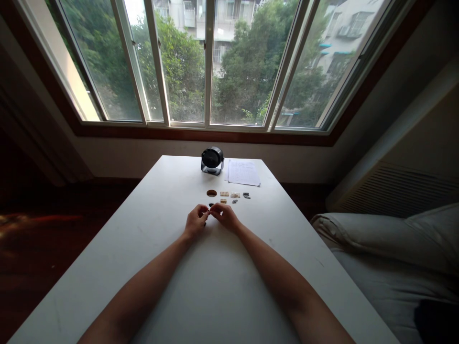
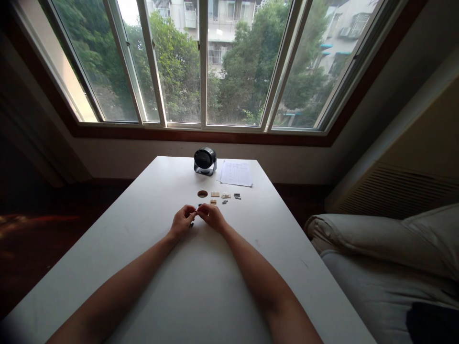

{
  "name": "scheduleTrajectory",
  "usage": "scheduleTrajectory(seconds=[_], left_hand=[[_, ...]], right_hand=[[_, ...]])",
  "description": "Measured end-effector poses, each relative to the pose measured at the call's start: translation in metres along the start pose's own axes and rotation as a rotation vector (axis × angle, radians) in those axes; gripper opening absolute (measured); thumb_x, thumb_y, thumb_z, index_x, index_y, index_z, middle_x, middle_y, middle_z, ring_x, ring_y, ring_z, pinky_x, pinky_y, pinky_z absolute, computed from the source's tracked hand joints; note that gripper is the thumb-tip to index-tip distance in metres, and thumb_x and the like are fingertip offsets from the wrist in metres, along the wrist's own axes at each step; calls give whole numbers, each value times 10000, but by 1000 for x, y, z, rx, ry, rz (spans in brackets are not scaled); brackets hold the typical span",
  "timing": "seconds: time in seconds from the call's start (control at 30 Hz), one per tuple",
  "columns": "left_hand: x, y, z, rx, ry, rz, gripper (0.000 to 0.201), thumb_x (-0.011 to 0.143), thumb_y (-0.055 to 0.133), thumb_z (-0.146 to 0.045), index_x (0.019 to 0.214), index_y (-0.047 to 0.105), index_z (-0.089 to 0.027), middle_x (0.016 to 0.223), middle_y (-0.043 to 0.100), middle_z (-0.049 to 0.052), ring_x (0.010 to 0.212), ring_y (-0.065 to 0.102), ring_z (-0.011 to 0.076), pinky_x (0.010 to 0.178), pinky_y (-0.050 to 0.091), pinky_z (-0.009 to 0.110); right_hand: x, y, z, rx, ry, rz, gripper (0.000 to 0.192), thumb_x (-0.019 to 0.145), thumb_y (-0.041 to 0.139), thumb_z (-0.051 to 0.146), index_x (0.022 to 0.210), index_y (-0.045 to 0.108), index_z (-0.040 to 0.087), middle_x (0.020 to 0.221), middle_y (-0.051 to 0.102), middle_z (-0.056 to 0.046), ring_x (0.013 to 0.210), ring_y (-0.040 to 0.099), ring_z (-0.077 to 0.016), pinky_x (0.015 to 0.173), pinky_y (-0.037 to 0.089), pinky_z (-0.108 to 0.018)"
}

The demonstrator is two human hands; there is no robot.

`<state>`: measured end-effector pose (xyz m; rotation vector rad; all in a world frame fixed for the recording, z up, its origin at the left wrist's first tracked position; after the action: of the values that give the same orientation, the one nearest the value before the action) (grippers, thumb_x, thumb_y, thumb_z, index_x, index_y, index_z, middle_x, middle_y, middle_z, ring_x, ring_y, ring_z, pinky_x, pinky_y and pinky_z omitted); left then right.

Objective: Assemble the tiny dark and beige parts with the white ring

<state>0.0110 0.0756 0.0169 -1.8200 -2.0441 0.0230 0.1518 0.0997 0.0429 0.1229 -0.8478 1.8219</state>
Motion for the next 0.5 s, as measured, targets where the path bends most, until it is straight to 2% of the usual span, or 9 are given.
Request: scheduleTrajectory(seconds=[0.2, 0.5], left_hand=[[-3, -1, -5, 63, 23, 5, 243, 840, 574, -421, 933, 625, -202, 843, 677, 21, 675, 593, 123, 638, 486, 251], [-1, 1, -4, -7, -13, 20, 259, 878, 500, -426, 900, 634, -205, 785, 686, 22, 689, 616, 136, 656, 481, 257]], right_hand=[[1, 1, -5, -52, 2, 4, 150, 878, 624, 315, 851, 681, 179, 772, 683, -33, 680, 597, -143, 640, 442, -248], [0, 3, -5, 36, -6, 10, 132, 892, 599, 306, 916, 670, 198, 802, 699, -27, 685, 610, -142, 649, 465, -251]])
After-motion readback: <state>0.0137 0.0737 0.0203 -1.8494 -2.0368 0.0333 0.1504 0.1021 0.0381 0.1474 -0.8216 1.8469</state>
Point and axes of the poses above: each hand's wrist, its own x-axis towards the middle knuckle, its own y-axis out of the palm, z = x × y, the point moved 8 cm from there along x, towards the middle knuckle
